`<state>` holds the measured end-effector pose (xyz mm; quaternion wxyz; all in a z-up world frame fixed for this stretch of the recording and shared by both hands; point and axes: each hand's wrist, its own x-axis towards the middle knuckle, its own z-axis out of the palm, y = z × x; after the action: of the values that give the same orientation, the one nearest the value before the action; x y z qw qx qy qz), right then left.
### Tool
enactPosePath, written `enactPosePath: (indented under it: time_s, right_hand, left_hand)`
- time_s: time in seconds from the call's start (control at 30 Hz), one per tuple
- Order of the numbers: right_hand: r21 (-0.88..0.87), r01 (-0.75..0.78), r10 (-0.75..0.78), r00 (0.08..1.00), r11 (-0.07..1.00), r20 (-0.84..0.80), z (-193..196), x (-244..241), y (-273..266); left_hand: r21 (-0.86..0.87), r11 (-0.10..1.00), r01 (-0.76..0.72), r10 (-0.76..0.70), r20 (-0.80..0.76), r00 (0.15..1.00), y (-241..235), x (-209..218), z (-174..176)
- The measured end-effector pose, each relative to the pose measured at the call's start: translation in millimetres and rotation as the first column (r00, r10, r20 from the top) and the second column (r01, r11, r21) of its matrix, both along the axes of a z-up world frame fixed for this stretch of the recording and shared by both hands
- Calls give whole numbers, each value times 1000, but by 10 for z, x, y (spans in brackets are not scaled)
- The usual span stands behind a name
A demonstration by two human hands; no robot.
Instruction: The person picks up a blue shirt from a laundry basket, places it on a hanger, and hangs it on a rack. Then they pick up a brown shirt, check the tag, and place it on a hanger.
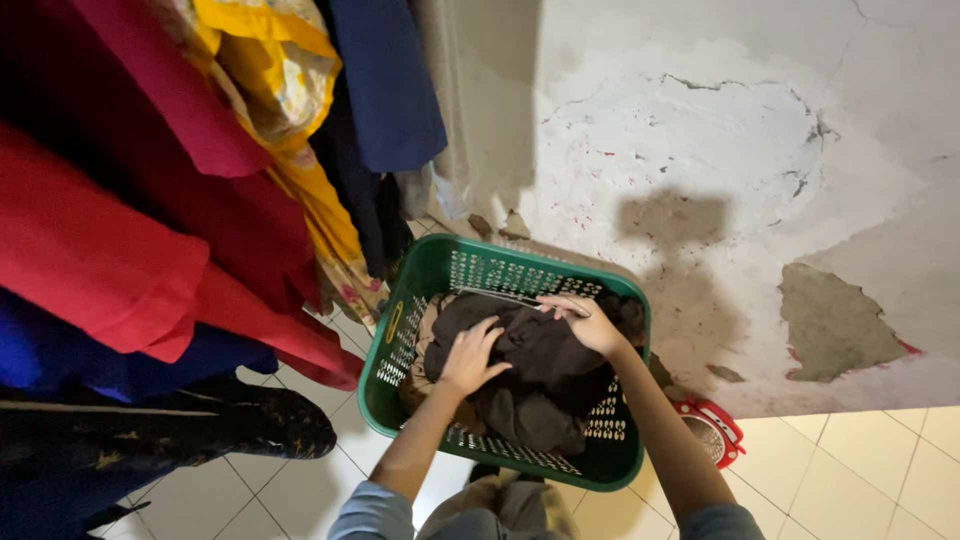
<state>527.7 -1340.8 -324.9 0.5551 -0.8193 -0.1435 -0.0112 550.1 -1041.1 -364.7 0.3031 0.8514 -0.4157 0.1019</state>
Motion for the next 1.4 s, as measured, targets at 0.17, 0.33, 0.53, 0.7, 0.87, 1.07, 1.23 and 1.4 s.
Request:
enactPosePath:
  time_s: [0.17,0.33,0.53,0.7,0.87,1.07,1.23,1.4]
  right_hand:
    - [-4,34,-34,999,999,-34,146,-40,-40]
    - [-173,69,-20,962,983,272,306,-172,-166]
    - [-179,150,-85,942,972,325,434,-408,-174]
    - [-236,284,-186,913,929,363,572,-455,-149]
    - [-283,344,-254,916,895,311,678,-533,-112]
    - [-332,300,-206,934,894,290,715,-545,-125]
    - [-126,101,-85,988,987,129,739,-447,-113]
    - [69,106,-112,989,992,95,568,-287,88]
  left_hand:
    - [77,965,-252,264,-293,919,-312,105,-357]
    - [-326,904,-276,159,-343,926,-224,500,-128]
    - [-225,955,-196,101,-376,921,-14,688,598]
    - [-291,945,-150,46,-337,940,11,682,897]
    - [-330,935,-133,27,-308,951,-8,732,871]
    - [-326,927,-187,80,-316,945,-16,735,802]
    - [-355,921,-161,8,-395,919,-35,734,796]
    - [-205,900,-384,161,-663,731,-125,721,751]
